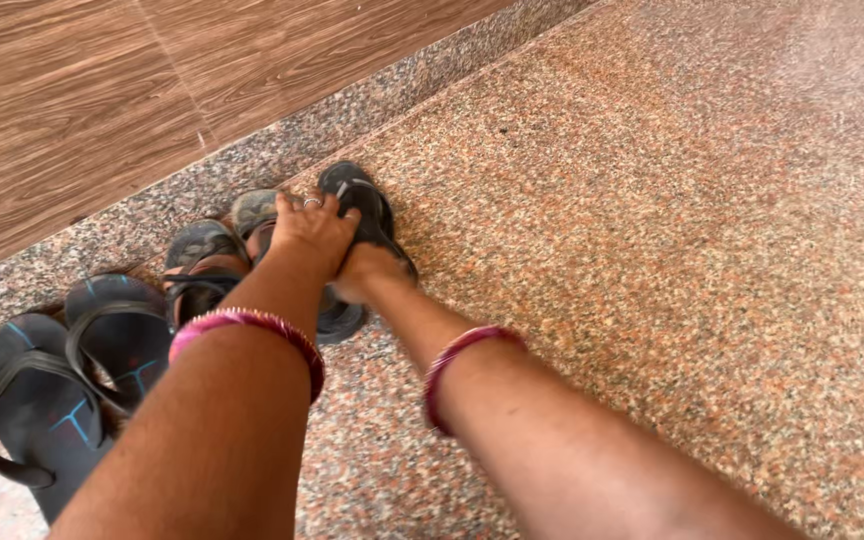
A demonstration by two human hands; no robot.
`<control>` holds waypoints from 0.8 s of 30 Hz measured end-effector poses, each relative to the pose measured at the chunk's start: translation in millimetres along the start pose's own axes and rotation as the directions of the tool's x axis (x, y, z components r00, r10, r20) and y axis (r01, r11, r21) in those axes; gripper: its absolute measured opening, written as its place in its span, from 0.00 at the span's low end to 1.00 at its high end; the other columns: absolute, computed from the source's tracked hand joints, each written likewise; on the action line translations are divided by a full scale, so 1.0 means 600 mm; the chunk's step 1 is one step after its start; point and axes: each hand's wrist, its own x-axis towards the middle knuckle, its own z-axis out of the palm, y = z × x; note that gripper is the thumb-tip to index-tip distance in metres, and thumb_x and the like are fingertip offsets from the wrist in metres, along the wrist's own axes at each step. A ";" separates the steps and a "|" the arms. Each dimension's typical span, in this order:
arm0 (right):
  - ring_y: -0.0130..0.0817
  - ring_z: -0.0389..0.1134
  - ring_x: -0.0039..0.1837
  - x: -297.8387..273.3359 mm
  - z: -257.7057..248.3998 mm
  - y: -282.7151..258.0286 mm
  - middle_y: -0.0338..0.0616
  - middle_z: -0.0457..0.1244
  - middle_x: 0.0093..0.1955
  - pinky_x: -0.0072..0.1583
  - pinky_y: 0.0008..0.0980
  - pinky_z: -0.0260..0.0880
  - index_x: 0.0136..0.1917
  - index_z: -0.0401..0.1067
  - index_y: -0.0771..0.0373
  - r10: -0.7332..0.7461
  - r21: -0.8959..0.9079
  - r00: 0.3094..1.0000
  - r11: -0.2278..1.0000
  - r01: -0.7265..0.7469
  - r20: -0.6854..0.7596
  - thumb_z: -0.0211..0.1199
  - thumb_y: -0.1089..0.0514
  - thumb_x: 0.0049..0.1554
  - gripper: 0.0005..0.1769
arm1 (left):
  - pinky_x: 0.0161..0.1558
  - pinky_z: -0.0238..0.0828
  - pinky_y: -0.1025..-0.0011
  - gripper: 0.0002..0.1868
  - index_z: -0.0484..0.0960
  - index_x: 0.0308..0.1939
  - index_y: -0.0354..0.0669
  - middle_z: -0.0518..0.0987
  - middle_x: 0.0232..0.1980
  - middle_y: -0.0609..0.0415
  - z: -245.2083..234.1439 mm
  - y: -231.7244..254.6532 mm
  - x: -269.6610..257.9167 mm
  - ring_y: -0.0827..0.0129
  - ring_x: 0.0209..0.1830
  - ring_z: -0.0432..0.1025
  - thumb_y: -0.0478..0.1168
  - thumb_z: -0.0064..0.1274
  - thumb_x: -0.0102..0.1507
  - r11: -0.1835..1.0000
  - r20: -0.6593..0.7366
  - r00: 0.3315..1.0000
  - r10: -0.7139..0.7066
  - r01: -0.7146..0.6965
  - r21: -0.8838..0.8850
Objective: The person arranges multiple pairs of footwear, including flip-flops and sandals, on a tiled floor. They pick up each item, adjust its position, and place it neatly against a wall or in a line, handling the shoes one at a time.
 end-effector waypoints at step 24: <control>0.55 0.58 0.76 0.033 -0.085 0.082 0.56 0.55 0.76 0.75 0.46 0.61 0.73 0.66 0.54 0.290 0.323 0.923 0.924 -0.202 -0.253 0.63 0.50 0.60 0.29 | 0.76 0.39 0.36 0.37 0.60 0.77 0.74 0.56 0.80 0.48 -0.071 0.004 0.093 0.48 0.79 0.54 0.38 0.53 0.67 0.985 0.027 0.985 0.172 -0.171 -0.021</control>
